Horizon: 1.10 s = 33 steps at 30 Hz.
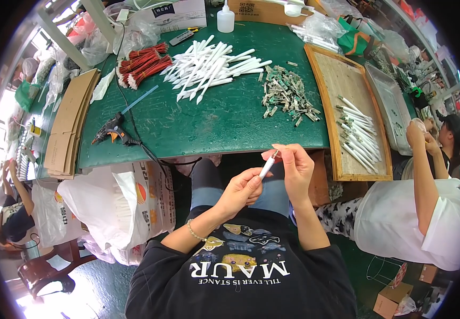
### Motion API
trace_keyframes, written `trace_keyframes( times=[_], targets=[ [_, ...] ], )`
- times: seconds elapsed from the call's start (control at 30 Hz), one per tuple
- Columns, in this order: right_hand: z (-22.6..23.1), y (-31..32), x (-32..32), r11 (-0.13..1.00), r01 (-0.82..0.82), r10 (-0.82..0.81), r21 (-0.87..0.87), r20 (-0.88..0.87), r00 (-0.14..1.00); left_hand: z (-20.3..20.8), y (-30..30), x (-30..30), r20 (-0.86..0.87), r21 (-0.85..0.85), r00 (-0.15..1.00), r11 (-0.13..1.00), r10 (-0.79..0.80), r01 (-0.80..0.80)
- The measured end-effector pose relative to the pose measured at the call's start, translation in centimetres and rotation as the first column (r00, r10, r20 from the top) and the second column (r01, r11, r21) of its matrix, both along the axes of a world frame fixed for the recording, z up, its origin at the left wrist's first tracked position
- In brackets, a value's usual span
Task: Assembling small electronic components by sliding white protective sleeves onto component leads at a factory workstation.
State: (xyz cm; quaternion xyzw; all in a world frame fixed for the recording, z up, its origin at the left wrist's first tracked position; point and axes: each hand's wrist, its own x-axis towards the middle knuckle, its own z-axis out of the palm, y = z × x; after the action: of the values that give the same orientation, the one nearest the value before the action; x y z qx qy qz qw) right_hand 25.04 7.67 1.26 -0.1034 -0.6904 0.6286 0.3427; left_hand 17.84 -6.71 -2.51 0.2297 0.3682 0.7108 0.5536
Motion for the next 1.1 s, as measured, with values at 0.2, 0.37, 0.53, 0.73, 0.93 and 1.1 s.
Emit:
trace_keyframes(
  times=[0.2,0.37,0.53,0.73,0.93,1.1],
  targets=[
    [-1.9,-0.3,0.4,0.997,0.060,-0.064,-0.057,-0.069,0.996,-0.1,0.2,0.7,0.037,-0.005,0.999,1.000,-0.030,0.030],
    [-1.6,-0.1,0.6,0.996,0.039,-0.048,-0.078,-0.119,0.992,0.7,0.9,0.3,-0.015,-0.022,1.000,1.000,-0.010,0.010],
    [-2.0,-0.2,1.0,0.978,-0.088,0.062,-0.191,-0.138,0.988,1.5,1.5,0.1,-0.184,-0.075,0.982,0.996,0.031,-0.046],
    [-1.2,-0.1,1.2,0.944,-0.144,0.105,-0.296,-0.145,0.984,1.5,2.1,-0.1,-0.311,-0.051,0.949,0.996,0.053,-0.072],
    [5.4,6.5,3.5,0.907,0.024,-0.034,-0.420,-0.017,0.999,2.6,3.3,-4.4,-0.646,0.024,0.748,0.983,0.153,-0.181],
    [8.9,16.0,8.6,0.851,0.154,-0.361,0.501,0.346,0.866,3.6,5.6,-14.4,-0.941,0.339,-0.173,0.794,0.292,-0.504]
  ],
)
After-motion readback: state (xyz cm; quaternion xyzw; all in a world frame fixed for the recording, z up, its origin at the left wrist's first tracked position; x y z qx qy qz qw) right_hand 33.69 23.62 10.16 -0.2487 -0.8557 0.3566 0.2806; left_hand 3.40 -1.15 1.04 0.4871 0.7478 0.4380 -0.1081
